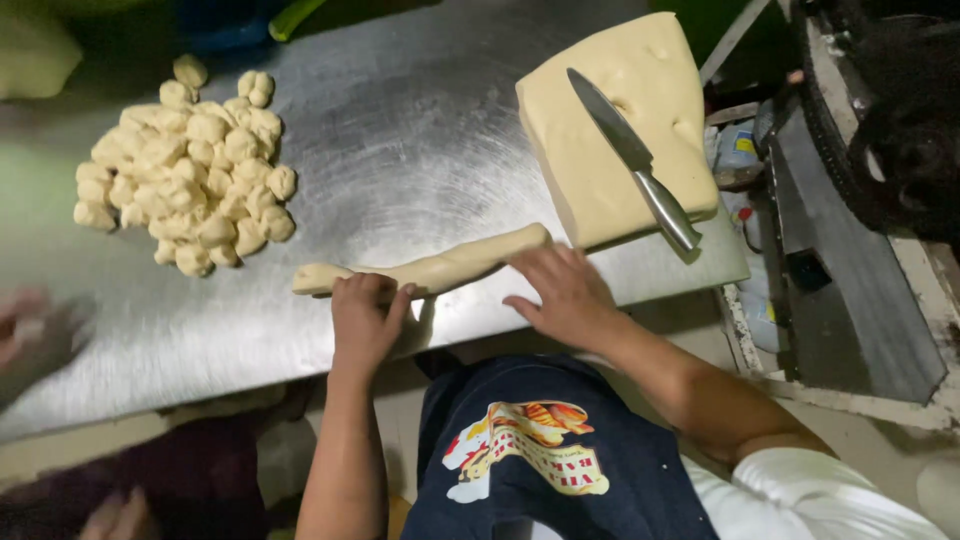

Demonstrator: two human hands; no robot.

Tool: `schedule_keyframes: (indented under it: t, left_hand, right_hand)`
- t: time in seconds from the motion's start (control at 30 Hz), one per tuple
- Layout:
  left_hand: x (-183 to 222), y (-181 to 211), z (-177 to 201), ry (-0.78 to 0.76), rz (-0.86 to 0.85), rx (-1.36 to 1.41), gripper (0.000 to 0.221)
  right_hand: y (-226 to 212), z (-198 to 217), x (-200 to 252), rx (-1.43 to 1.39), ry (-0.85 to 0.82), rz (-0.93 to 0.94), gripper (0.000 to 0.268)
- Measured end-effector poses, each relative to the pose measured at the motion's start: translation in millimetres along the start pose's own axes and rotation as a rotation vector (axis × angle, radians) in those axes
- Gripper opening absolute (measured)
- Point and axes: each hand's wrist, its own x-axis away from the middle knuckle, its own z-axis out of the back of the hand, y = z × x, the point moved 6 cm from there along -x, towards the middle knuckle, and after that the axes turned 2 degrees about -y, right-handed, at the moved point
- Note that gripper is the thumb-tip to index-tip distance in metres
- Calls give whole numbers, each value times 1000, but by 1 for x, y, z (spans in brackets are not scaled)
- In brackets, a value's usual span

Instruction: Cut and roll dough into small balls on a production table

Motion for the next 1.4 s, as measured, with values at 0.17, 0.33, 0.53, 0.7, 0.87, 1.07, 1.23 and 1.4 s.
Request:
schedule_keyframes:
  t: [0.17, 0.33, 0.53, 0.7, 0.87, 1.07, 1.23, 1.4]
  left_hand:
    - [19, 21, 5, -88, 164, -58, 43]
    - [4, 91, 34, -18, 138, 171, 33]
    - [6, 128, -5, -131, 41, 898, 72]
    - [34, 84, 9, -235, 161, 1203, 70]
    - [95, -10, 38, 193, 1071, 1589, 73]
    - [117, -88, 41, 198, 943, 1510, 62]
    - [129, -131, 27, 251, 853, 1413, 53]
    - [135, -171, 5, 139, 901, 953, 42]
  right_hand:
    - [48, -18, -29, 361, -309, -88, 87]
    - [45, -26, -15, 345, -162, 40, 58]
    - [-80, 43, -5, 23, 173, 489, 41]
    - [-149, 25, -48, -230, 568, 439, 38]
    - [-209, -108, -67, -189, 264, 456, 58]
    - [-263, -114, -115, -180, 343, 523, 36]
    - [-264, -161, -138, -295, 356, 524, 25]
    - [-228, -178, -176, -402, 103, 232, 22]
